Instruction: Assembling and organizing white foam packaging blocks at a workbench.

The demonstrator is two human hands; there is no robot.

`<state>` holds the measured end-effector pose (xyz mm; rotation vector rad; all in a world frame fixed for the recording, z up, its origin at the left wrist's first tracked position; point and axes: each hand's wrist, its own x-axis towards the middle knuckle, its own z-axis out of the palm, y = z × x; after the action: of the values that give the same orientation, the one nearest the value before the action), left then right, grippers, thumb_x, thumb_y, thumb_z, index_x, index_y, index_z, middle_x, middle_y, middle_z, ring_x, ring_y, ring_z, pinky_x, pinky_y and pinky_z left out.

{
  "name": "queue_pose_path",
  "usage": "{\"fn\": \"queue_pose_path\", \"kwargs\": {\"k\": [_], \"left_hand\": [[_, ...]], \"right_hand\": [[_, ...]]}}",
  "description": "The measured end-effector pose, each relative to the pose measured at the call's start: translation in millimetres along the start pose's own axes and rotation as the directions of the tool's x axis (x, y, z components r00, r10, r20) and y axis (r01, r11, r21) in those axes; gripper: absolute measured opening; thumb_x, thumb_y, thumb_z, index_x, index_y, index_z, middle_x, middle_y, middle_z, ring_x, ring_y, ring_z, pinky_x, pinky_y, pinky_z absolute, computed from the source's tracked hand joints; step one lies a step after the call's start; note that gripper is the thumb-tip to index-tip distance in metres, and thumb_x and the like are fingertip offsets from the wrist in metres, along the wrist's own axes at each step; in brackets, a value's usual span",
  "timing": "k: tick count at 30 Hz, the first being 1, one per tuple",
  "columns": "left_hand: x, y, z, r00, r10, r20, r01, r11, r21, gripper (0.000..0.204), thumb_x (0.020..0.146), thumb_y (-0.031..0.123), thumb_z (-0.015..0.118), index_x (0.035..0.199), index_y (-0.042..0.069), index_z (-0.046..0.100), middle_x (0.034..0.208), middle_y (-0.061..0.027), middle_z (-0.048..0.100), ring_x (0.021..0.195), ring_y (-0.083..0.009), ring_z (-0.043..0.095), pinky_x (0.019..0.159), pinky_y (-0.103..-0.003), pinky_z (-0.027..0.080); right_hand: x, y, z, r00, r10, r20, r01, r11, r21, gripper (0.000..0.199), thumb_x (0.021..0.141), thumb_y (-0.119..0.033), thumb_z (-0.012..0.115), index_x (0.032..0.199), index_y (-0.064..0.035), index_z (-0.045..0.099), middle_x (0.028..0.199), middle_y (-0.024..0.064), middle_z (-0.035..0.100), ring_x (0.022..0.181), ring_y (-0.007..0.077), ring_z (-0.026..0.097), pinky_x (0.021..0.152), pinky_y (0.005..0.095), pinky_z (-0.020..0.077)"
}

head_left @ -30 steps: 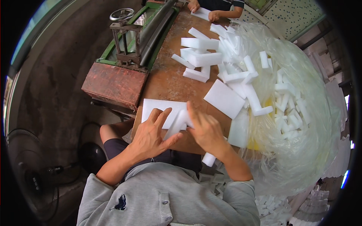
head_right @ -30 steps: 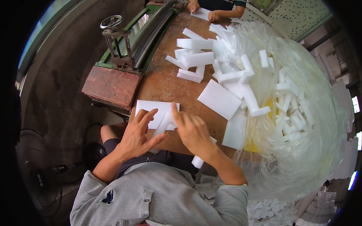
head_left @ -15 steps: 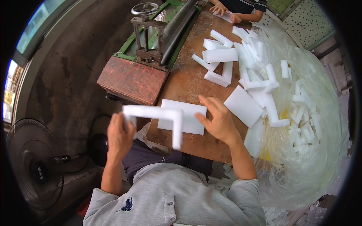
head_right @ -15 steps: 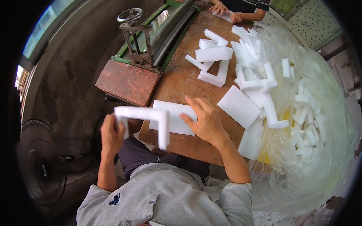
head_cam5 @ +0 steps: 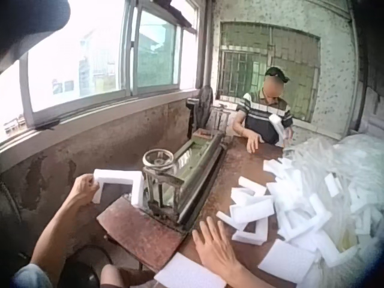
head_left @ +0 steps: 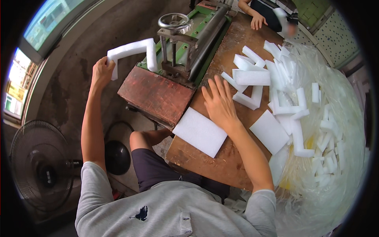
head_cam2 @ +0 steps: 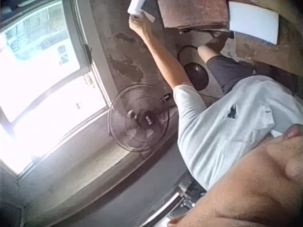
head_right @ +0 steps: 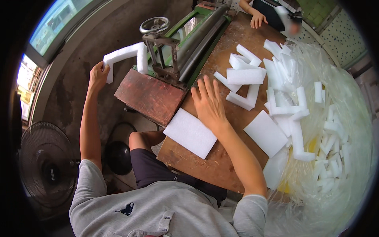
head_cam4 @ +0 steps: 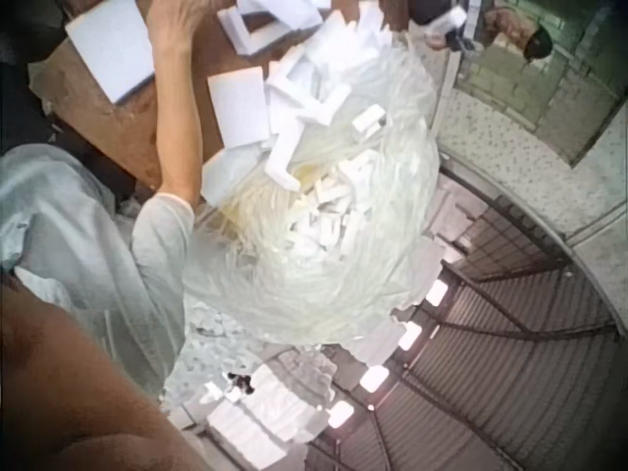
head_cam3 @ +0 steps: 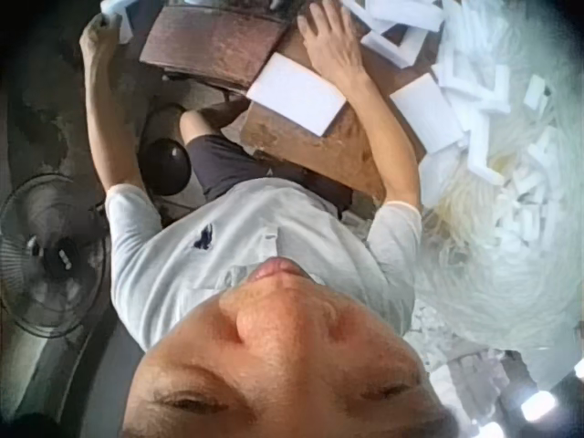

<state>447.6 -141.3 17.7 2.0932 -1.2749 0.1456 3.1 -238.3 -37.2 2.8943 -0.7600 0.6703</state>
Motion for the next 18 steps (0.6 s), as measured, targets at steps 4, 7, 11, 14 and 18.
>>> {"fn": "queue_pose_path", "kwargs": {"k": [4, 7, 11, 14, 18], "left_hand": [[44, -8, 31, 1.0, -0.01, 0.024, 0.01, 1.0, 0.029, 0.033, 0.089, 0.028, 0.063, 0.095, -0.005, 0.066, 0.084, -0.0258, 0.067, 0.081, -0.0378, 0.069, 0.075, -0.045, 0.051], [64, -1, 45, 0.996, 0.019, 0.083, -0.023, 0.998, 0.051, 0.034, 0.088, 0.028, 0.064, 0.096, -0.005, 0.067, 0.086, -0.0267, 0.067, 0.084, -0.0394, 0.07, 0.076, -0.046, 0.052], [87, 12, 73, 0.974, 0.035, 0.222, -0.034, 0.999, -0.009, 0.034, 0.088, 0.028, 0.065, 0.102, -0.003, 0.07, 0.089, -0.0253, 0.07, 0.087, -0.0379, 0.071, 0.077, -0.045, 0.054], [99, 17, 92, 0.956, 0.068, 0.287, -0.063, 0.998, -0.028, 0.034, 0.087, 0.028, 0.064, 0.1, -0.002, 0.071, 0.083, -0.0232, 0.07, 0.083, -0.0355, 0.072, 0.075, -0.044, 0.054], [115, 23, 113, 0.932, 0.104, 0.347, -0.092, 0.994, -0.053, 0.032, 0.088, 0.028, 0.063, 0.094, -0.003, 0.07, 0.08, -0.0235, 0.069, 0.08, -0.0353, 0.072, 0.073, -0.045, 0.054]], "right_hand": [[24, 42, 29, 0.949, 0.223, 0.222, -0.119, 0.907, -0.404, 0.045, 0.095, -0.011, 0.054, 0.137, 0.0014, 0.057, 0.151, 0.0235, 0.044, 0.145, 0.0469, 0.033, 0.12, 0.0615, 0.0228], [10, 65, 23, 0.813, 0.501, 0.297, -0.312, 0.805, -0.505, 0.049, 0.094, -0.011, 0.053, 0.142, 0.0004, 0.054, 0.155, 0.0209, 0.042, 0.146, 0.0478, 0.032, 0.119, 0.0636, 0.0225], [-15, 72, 3, 0.877, 0.401, 0.265, -0.284, 0.877, -0.389, 0.046, 0.091, -0.008, 0.059, 0.136, 0.0013, 0.059, 0.152, 0.0209, 0.044, 0.142, 0.0475, 0.038, 0.116, 0.0633, 0.0258], [-8, 48, -12, 0.93, 0.306, 0.203, -0.28, 0.949, -0.146, 0.045, 0.09, -0.009, 0.064, 0.134, -0.0006, 0.06, 0.143, 0.0205, 0.05, 0.136, 0.0417, 0.044, 0.112, 0.0554, 0.0353], [8, 34, -12, 0.922, 0.335, 0.193, -0.377, 0.888, 0.262, 0.039, 0.094, -0.017, 0.065, 0.128, 0.0016, 0.063, 0.123, 0.0208, 0.063, 0.115, 0.0353, 0.06, 0.097, 0.0449, 0.0497]]}}
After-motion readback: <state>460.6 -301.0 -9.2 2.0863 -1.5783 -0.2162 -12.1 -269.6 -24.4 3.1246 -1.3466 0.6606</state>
